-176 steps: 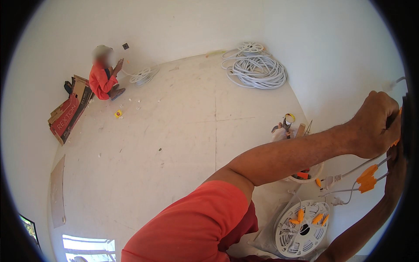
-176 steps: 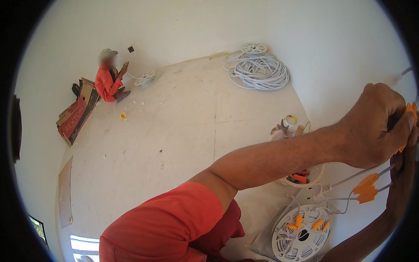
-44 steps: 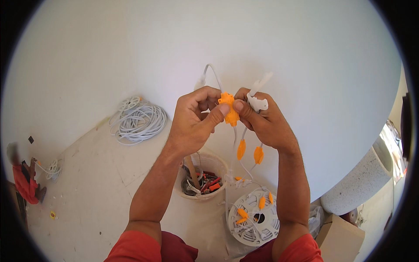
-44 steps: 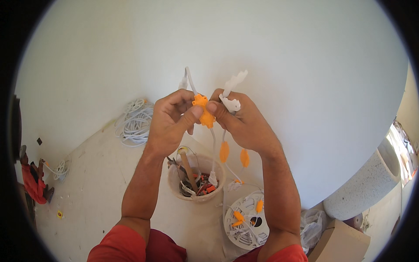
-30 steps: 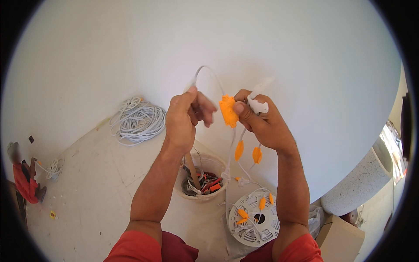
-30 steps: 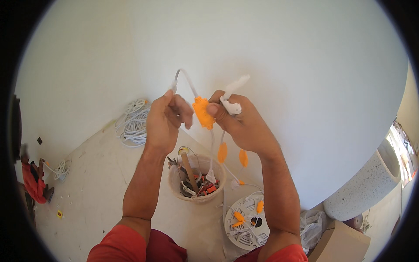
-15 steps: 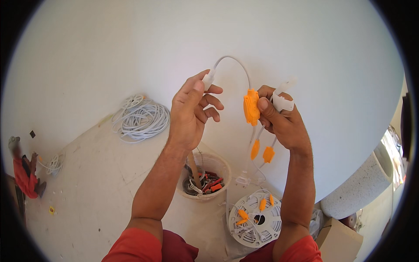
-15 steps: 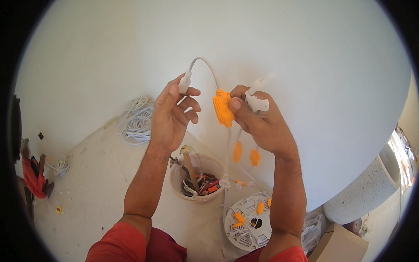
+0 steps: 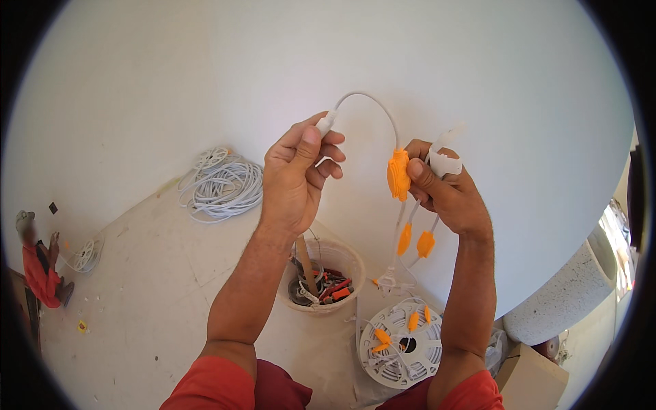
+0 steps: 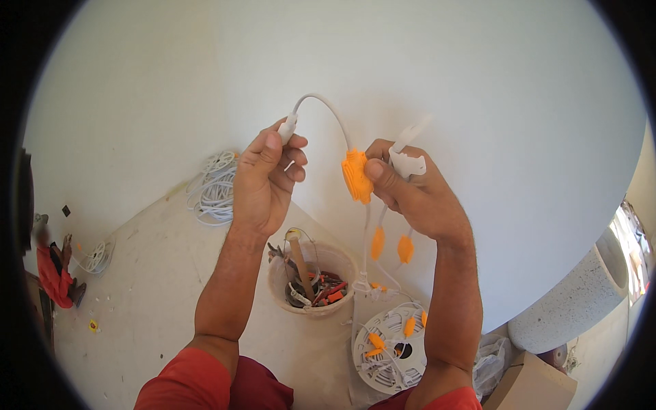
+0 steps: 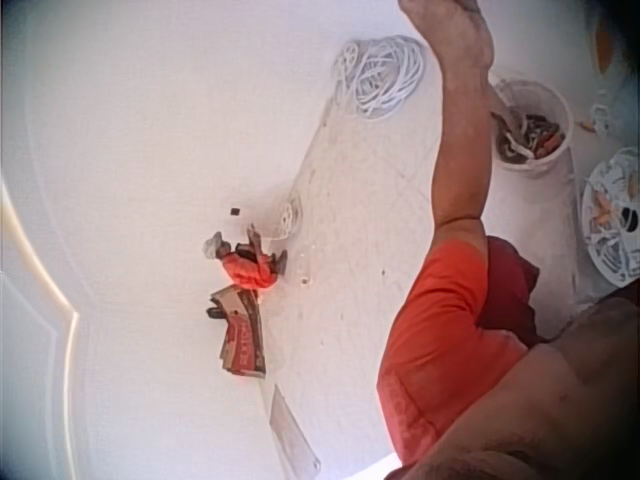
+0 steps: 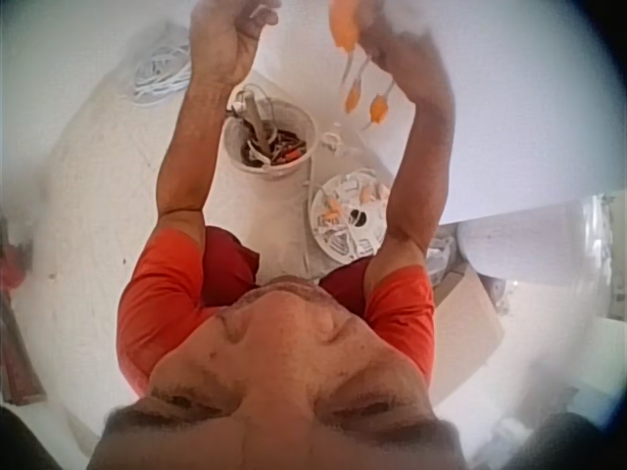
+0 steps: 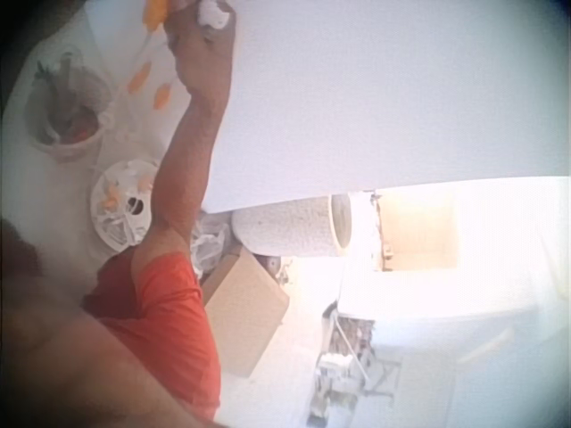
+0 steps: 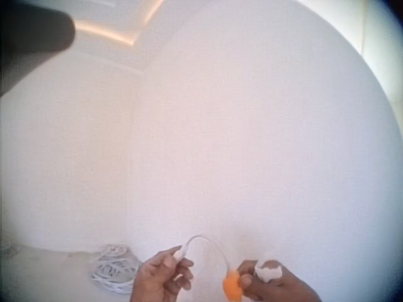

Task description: The person assembles electrical cords by attaching orange connectors to white wires. They repeatedly pick up wires and connectors, align them, and press them together. A second person in the background handles a coil of white cable.

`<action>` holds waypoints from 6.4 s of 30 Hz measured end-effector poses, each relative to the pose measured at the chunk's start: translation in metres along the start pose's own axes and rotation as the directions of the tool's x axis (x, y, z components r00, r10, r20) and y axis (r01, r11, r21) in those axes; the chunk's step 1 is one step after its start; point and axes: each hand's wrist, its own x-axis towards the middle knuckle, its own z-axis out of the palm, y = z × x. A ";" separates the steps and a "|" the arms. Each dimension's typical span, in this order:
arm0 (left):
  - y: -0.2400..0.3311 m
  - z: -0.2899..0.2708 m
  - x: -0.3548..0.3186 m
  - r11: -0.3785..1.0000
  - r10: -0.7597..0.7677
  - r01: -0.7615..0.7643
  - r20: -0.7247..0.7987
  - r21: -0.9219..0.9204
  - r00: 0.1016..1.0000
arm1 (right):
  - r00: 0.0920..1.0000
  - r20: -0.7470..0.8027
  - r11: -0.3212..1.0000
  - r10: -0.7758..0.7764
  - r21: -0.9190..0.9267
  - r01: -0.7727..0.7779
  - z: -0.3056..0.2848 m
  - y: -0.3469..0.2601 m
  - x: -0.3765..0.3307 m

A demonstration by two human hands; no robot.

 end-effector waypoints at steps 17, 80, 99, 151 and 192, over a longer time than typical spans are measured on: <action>-0.001 -0.003 0.000 0.946 0.239 -0.238 0.020 0.218 0.971 | 0.989 -0.047 0.977 0.137 -0.161 -0.143 -0.009 0.034 0.008; -0.021 0.028 -0.020 0.914 0.075 -0.196 0.325 0.355 0.943 | 0.978 0.132 0.831 0.163 -0.552 -0.064 0.013 0.104 0.031; -0.021 0.002 -0.005 0.995 -0.031 0.058 0.294 -0.084 0.955 | 0.979 0.048 0.842 0.200 -0.519 -0.147 0.011 0.070 0.024; 0.008 0.002 0.000 0.969 0.003 0.020 -0.092 0.246 0.996 | 0.997 0.075 0.999 -0.036 0.006 0.035 0.010 0.032 0.017; -0.024 0.019 -0.022 0.834 -0.550 0.475 0.481 0.280 0.682 | 0.893 -0.447 0.880 -0.048 0.404 0.250 0.016 -0.008 0.010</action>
